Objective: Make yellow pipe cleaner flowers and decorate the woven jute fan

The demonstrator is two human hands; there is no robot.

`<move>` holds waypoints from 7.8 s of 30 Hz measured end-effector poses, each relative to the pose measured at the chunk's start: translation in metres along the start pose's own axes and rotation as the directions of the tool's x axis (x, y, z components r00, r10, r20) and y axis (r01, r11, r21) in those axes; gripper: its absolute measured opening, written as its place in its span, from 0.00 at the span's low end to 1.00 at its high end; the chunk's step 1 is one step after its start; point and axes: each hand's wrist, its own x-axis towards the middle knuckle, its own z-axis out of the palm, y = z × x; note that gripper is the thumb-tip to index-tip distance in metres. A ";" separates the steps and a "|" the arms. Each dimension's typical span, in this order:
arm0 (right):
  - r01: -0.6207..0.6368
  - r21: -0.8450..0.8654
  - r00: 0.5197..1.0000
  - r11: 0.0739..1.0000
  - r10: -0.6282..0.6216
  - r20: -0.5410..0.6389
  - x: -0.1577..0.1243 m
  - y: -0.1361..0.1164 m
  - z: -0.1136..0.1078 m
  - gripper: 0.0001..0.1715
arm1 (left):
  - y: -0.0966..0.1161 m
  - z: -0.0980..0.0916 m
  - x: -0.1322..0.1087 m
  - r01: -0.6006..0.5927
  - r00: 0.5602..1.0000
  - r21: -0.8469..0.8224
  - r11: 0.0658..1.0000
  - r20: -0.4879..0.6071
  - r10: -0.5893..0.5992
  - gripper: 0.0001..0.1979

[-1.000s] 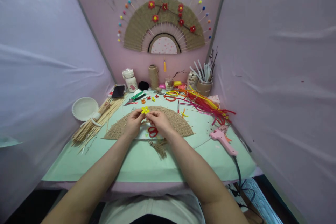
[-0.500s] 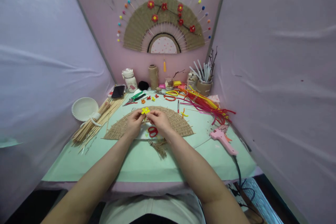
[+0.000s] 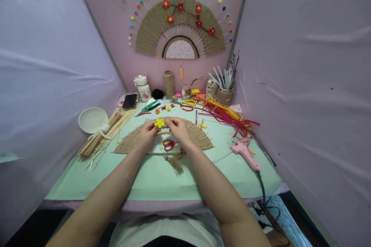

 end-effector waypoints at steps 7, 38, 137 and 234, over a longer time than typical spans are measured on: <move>0.037 -0.089 0.999 0.995 -0.037 0.002 0.000 -0.002 -0.004 0.17 | 0.005 -0.001 0.000 -0.121 0.991 0.224 0.967 0.079 0.105 0.04; -0.162 0.217 0.986 0.963 0.149 0.075 -0.001 -0.003 -0.001 0.20 | 0.001 -0.002 0.000 0.033 0.999 -0.025 0.999 0.014 -0.032 0.09; 0.309 -0.485 0.950 0.818 -0.292 0.111 -0.009 0.006 0.007 0.10 | -0.005 0.000 0.002 0.390 0.913 -0.558 0.733 0.129 -0.388 0.13; 0.299 -0.656 0.954 0.693 -0.220 0.204 -0.012 -0.003 0.006 0.19 | -0.005 -0.008 0.003 -0.132 0.921 0.102 0.986 -0.356 0.160 0.09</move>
